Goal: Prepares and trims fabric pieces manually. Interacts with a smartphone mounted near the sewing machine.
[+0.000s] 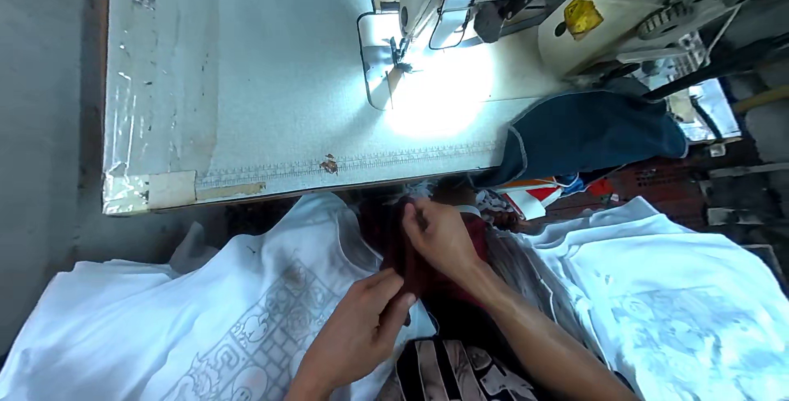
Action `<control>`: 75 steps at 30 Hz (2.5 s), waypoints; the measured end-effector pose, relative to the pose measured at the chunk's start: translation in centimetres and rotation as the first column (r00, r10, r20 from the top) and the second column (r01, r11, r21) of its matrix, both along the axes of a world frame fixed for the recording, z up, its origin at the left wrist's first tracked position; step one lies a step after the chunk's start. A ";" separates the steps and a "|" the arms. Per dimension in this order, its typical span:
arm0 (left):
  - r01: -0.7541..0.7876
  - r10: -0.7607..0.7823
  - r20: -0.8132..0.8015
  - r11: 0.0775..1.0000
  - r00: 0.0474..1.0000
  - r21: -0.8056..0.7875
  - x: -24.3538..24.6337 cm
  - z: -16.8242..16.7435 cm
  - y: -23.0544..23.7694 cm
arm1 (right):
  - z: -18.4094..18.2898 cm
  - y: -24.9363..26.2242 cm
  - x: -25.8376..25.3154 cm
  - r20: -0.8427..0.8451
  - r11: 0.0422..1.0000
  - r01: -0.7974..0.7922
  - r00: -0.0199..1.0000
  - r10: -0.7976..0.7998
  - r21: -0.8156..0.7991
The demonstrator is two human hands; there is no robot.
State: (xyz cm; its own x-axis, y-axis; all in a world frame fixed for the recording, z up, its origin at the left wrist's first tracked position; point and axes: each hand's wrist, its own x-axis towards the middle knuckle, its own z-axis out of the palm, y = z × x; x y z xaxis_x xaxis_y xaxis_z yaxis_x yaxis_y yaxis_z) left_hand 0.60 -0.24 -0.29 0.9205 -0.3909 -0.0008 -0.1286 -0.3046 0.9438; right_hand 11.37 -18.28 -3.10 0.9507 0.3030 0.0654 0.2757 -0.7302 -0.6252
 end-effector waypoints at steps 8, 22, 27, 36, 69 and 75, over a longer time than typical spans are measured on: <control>-0.280 0.242 -0.155 0.908 0.958 -0.312 0.9 -1.3 2.5 | 4.2 -1.5 0.7 -0.269 0.894 -0.428 0.853 0.448 0.132; -0.316 0.266 -0.249 0.930 0.931 -0.189 1.0 -0.1 1.6 | 4.2 -2.0 0.1 -0.036 0.765 -0.474 0.840 0.541 0.436; -0.308 0.257 -0.246 0.931 0.934 -0.195 0.8 -0.3 1.9 | 4.5 -3.3 1.1 -0.058 0.823 -0.358 0.904 0.424 0.442; -0.330 0.279 -0.216 0.911 0.935 -0.249 0.7 -0.1 2.6 | 4.8 -6.5 1.7 0.002 0.956 -0.223 0.974 0.227 0.188; -0.881 0.674 -0.649 0.005 0.353 -0.474 0.8 2.5 9.5 | -8.0 -2.3 4.9 -0.617 0.997 0.054 0.787 -0.007 0.058; -0.876 0.667 -0.629 0.077 0.400 -0.475 1.0 2.4 9.0 | -13.2 -7.4 8.6 -0.434 0.779 0.423 0.658 -0.616 -0.463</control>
